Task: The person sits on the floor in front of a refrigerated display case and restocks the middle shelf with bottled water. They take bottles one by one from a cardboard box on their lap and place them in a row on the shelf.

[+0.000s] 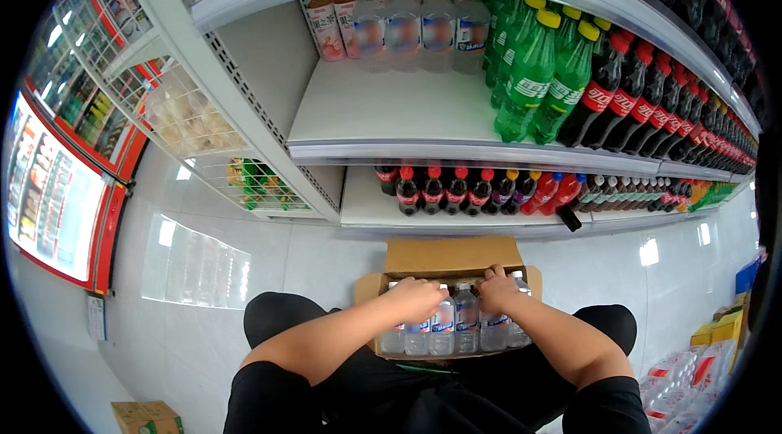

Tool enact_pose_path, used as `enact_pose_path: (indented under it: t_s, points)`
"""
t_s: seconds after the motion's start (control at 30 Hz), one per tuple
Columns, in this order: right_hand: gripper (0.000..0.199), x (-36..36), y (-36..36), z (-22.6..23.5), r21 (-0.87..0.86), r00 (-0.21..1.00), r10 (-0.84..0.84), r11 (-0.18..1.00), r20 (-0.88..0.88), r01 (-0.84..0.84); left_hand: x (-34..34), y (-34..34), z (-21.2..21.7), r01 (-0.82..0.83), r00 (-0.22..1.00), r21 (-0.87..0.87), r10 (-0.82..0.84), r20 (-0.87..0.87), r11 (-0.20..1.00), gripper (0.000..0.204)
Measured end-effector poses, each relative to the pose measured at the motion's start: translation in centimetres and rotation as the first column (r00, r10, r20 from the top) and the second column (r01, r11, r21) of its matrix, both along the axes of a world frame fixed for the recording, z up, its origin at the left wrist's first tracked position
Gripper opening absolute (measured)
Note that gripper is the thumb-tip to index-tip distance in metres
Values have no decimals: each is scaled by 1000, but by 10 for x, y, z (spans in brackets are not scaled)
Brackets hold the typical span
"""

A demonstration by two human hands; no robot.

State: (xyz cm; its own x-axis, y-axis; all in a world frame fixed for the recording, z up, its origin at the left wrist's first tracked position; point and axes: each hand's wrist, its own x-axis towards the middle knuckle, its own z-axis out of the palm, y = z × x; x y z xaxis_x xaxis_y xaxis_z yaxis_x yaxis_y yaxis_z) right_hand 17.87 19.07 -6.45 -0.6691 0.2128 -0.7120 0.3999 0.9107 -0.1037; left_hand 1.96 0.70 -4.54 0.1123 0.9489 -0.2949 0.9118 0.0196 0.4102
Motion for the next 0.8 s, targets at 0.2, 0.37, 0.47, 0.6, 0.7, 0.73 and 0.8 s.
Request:
enact_pose_path:
  t_s: [0.2, 0.37, 0.47, 0.6, 0.7, 0.73, 0.8]
  points:
    - [33, 4, 34, -61, 5, 978, -139, 990, -157, 142, -3, -3, 5, -12, 1000, 65, 12, 11, 998, 23]
    - [32, 4, 59, -104, -195, 978, -174, 969, -113, 150, -1, -4, 1, 19, 999, 0, -19, -44, 1000, 25]
    - [35, 10, 66, -120, -246, 948, -160, 965, -274, 91, 6, -3, 2, 16, 996, 53, -11, -93, 998, 25]
    - [45, 1, 56, -87, -336, 936, -107, 942, -336, -14, 10, 1, 6, -44, 995, -73, 50, 92, 996, 34]
    - [50, -8, 29, -14, -429, 904, -95, 897, -416, -103, 16, 0, -23, -60, 900, -135, 112, 420, 989, 59]
    - [52, -7, 20, 1, -445, 896, -94, 887, -434, -122, 19, 0, -29, -68, 837, -126, 125, 533, 990, 65]
    - [55, -5, 9, 24, -430, 849, -98, 888, -519, -160, 28, 8, -14, -90, 810, -307, 249, 531, 947, 85]
